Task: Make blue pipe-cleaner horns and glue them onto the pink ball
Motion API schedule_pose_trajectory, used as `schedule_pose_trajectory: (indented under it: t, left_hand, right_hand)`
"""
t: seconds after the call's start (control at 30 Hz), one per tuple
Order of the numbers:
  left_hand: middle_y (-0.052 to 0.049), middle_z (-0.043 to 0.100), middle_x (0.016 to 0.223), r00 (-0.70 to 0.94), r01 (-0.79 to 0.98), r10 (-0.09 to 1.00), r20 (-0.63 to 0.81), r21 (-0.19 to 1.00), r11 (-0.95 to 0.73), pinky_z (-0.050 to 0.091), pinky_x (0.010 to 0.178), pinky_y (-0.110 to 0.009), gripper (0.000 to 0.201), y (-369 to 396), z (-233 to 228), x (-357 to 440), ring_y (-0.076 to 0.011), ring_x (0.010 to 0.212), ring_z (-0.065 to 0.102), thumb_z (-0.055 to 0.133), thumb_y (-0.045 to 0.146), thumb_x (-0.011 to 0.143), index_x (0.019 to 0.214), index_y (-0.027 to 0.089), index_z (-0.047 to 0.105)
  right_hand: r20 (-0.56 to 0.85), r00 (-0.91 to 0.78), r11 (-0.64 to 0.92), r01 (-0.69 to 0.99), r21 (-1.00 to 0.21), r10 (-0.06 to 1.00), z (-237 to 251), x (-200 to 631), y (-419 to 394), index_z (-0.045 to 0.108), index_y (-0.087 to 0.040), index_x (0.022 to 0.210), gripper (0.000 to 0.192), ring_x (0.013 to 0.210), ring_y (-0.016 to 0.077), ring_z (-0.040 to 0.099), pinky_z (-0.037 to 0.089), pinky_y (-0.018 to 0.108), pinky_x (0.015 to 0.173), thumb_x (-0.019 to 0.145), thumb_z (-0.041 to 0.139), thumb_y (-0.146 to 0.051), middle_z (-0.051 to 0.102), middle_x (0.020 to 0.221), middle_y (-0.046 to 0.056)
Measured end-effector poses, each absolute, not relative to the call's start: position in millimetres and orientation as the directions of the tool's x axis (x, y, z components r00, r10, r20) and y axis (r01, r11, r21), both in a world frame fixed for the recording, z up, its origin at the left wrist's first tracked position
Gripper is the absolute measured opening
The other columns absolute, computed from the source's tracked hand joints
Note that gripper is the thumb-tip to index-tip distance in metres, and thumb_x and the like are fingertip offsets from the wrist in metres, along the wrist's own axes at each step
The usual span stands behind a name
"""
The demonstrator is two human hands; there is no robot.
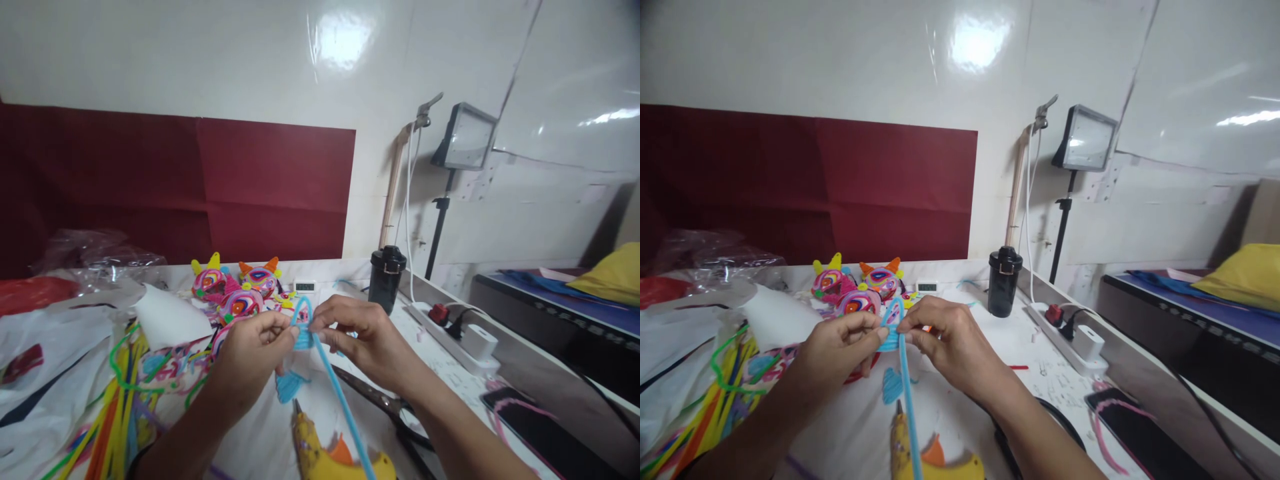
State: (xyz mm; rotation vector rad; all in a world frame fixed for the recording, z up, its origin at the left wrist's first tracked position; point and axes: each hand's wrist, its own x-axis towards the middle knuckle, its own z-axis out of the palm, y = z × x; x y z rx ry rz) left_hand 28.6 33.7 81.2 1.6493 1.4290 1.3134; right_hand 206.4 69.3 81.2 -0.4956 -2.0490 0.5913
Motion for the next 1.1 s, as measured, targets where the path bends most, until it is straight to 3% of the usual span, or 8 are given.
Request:
schedule_pose_trajectory:
  t: [0.37,0.67,0.83,1.0,1.1]
  left_hand:
    - [0.007,0.048,0.041,-0.058,0.458,0.963,0.263,0.864,-0.208,0.028,0.039,-0.018,0.017,32.3,79.6,31.6,-0.0088,0.038,0.042,0.054,0.032,0.074,0.066,0.018,0.060]
    - [0.008,0.044,0.042,-0.082,0.447,0.955,0.285,0.867,-0.221,0.029,0.039,-0.018,0.017,31.3,80.8,36.6,-0.0086,0.039,0.041,0.056,0.032,0.069,0.059,0.019,0.055]
    - [0.009,0.043,0.041,-0.058,0.454,0.955,0.292,0.860,-0.235,0.029,0.039,-0.018,0.018,31.6,80.4,34.0,-0.0080,0.038,0.039,0.054,0.030,0.071,0.057,0.020,0.052]
    - [0.008,0.045,0.041,-0.059,0.472,0.953,0.296,0.850,-0.235,0.029,0.039,-0.018,0.019,31.3,78.9,32.1,-0.0078,0.037,0.039,0.053,0.031,0.073,0.058,0.020,0.051]
    - [0.008,0.045,0.043,-0.050,0.463,0.947,0.319,0.847,-0.260,0.031,0.041,-0.018,0.020,32.3,77.9,30.9,-0.0081,0.040,0.043,0.055,0.031,0.073,0.057,0.019,0.052]
  right_hand:
    - [0.533,-0.467,0.581,-0.050,-0.813,0.706,76.7,202.7,74.8,0.074,-0.016,0.075,0.008,0.059,0.0114,0.055,0.047,0.021,0.047,0.074,0.071,-0.024,0.064,0.075,0.005]
    - [0.365,-0.448,0.390,-0.040,-0.920,0.816,72.1,201.6,81.2,0.072,-0.014,0.067,0.009,0.051,0.0086,0.051,0.044,0.023,0.048,0.065,0.076,-0.022,0.062,0.066,0.001]
    - [0.488,-0.474,0.541,-0.031,-0.841,0.733,70.1,201.8,81.5,0.072,-0.016,0.073,0.002,0.056,0.0102,0.053,0.045,0.023,0.050,0.073,0.071,-0.018,0.062,0.072,0.002]
    - [0.639,-0.511,0.777,0.094,-0.623,0.574,75.9,203.5,76.8,0.070,-0.017,0.079,0.007,0.066,0.0116,0.056,0.044,0.024,0.061,0.081,0.064,-0.015,0.063,0.074,0.002]
    - [0.674,-0.525,0.834,0.140,-0.534,0.519,78.6,203.7,73.8,0.067,-0.016,0.078,0.009,0.070,0.0122,0.056,0.042,0.024,0.064,0.084,0.061,-0.014,0.062,0.074,0.002]
